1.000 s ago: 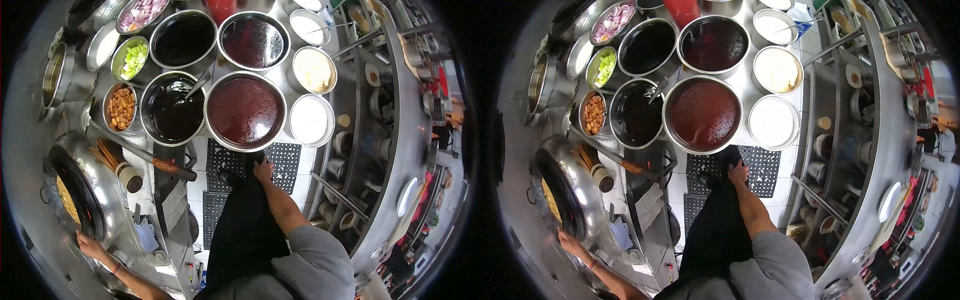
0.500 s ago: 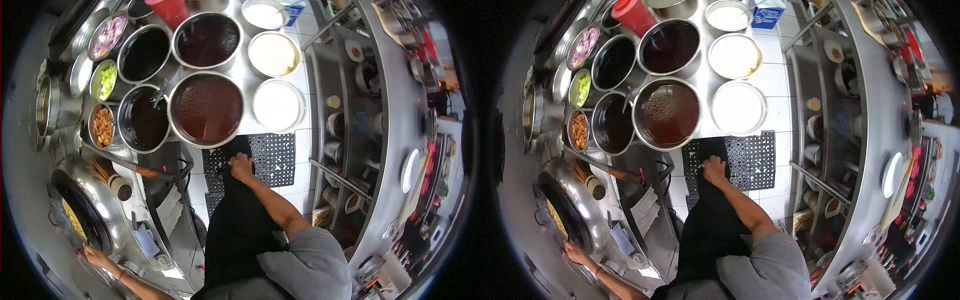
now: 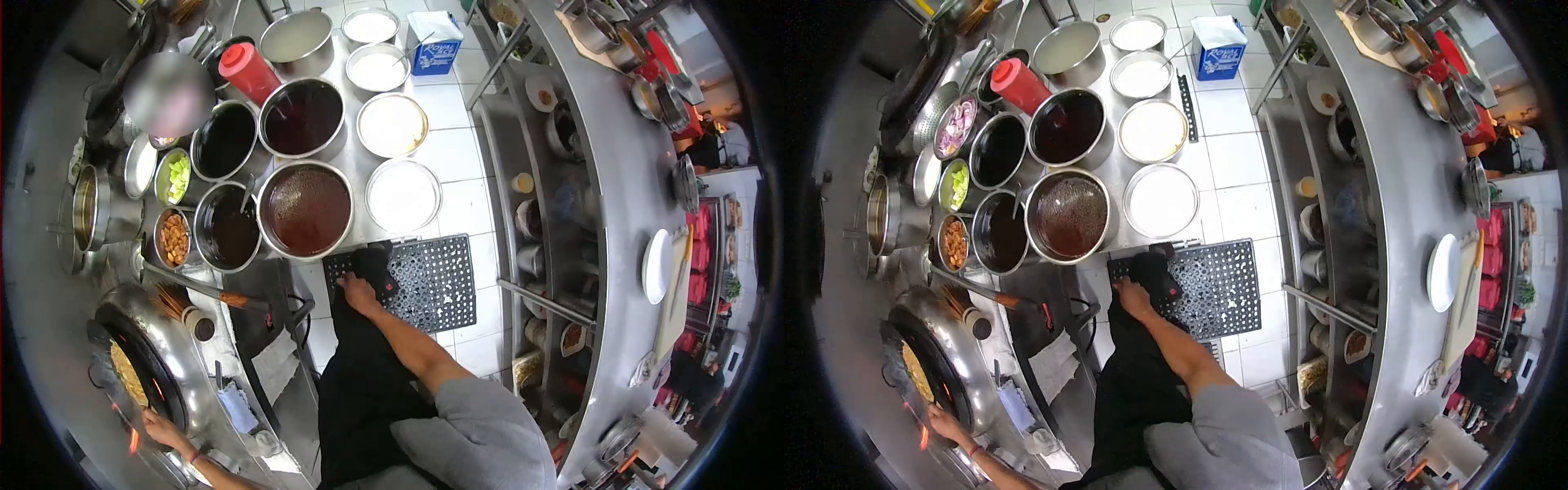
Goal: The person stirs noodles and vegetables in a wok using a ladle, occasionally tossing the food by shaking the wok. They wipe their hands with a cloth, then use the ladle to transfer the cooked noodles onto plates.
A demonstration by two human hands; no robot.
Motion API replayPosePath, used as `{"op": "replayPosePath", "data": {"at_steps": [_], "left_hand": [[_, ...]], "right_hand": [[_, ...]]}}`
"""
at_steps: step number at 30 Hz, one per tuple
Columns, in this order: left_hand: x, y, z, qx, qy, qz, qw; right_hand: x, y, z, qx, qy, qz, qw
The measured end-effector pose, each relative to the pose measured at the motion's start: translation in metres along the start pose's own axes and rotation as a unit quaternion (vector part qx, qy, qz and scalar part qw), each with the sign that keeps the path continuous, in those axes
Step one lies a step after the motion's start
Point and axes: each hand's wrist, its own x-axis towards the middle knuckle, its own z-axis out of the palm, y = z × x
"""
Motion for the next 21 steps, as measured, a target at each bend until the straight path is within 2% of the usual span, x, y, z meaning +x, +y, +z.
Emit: {"op": "replayPosePath", "data": {"at_steps": [2,3,4,5,7,8,9,10,11,14,15,16,17,19,21], "left_hand": [[0.027,-0.099,0.03,0.044,-0.033,0.091,0.994],[0.022,-0.085,0.033,0.01,-0.021,0.031,0.999],[0.017,-0.074,0.031,0.01,0.004,0.084,0.996],[0.013,-0.07,0.033,0.008,0.007,0.079,0.997],[0.014,-0.07,0.032,0.021,0.008,0.08,0.997],[0.013,-0.067,0.037,-0.004,0.044,0.072,0.996],[0.013,-0.068,0.039,-0.028,0.081,0.066,0.994],[0.014,-0.072,0.03,-0.013,0.037,0.122,0.992],[0.013,-0.066,0.024,-0.004,0.028,0.103,0.994],[0.017,-0.063,0.025,0.019,0.019,0.058,0.998],[0.022,-0.064,0.015,0.066,-0.072,0.004,0.995],[0.024,-0.061,0.009,0.075,-0.074,0.007,0.994],[0.02,-0.054,0.013,0.052,-0.056,-0.011,0.997],[0.016,-0.047,0.014,0.036,-0.03,-0.032,0.998],[0.013,-0.04,0.011,0.029,-0.027,-0.032,0.999]], "right_hand": [[-0.003,-0.001,-0.01,0.055,-0.032,0.069,0.996],[0.001,0.007,-0.004,0.028,-0.064,0.075,0.995],[0.003,0.018,0.01,-0.009,-0.045,0.058,0.997],[0.0,0.005,-0.014,-0.014,-0.104,0.104,0.989],[0.012,0.017,-0.012,-0.031,-0.122,0.094,0.988],[0.01,0.014,-0.015,-0.047,-0.143,0.082,0.985],[0.007,0.011,-0.018,-0.033,-0.108,0.108,0.988],[0.002,0.003,-0.024,-0.019,-0.087,0.123,0.988],[-0.002,-0.005,-0.029,-0.006,-0.067,0.137,0.988],[-0.015,-0.014,-0.029,-0.033,-0.048,0.106,0.993],[-0.018,-0.018,-0.027,-0.109,0.015,0.018,0.994],[-0.023,-0.02,-0.023,-0.182,0.077,-0.068,0.978],[-0.016,-0.02,-0.022,-0.181,0.075,-0.069,0.978],[-0.011,-0.02,-0.015,-0.093,-0.007,-0.077,0.993],[-0.01,-0.02,-0.006,-0.071,-0.015,-0.069,0.995]]}}
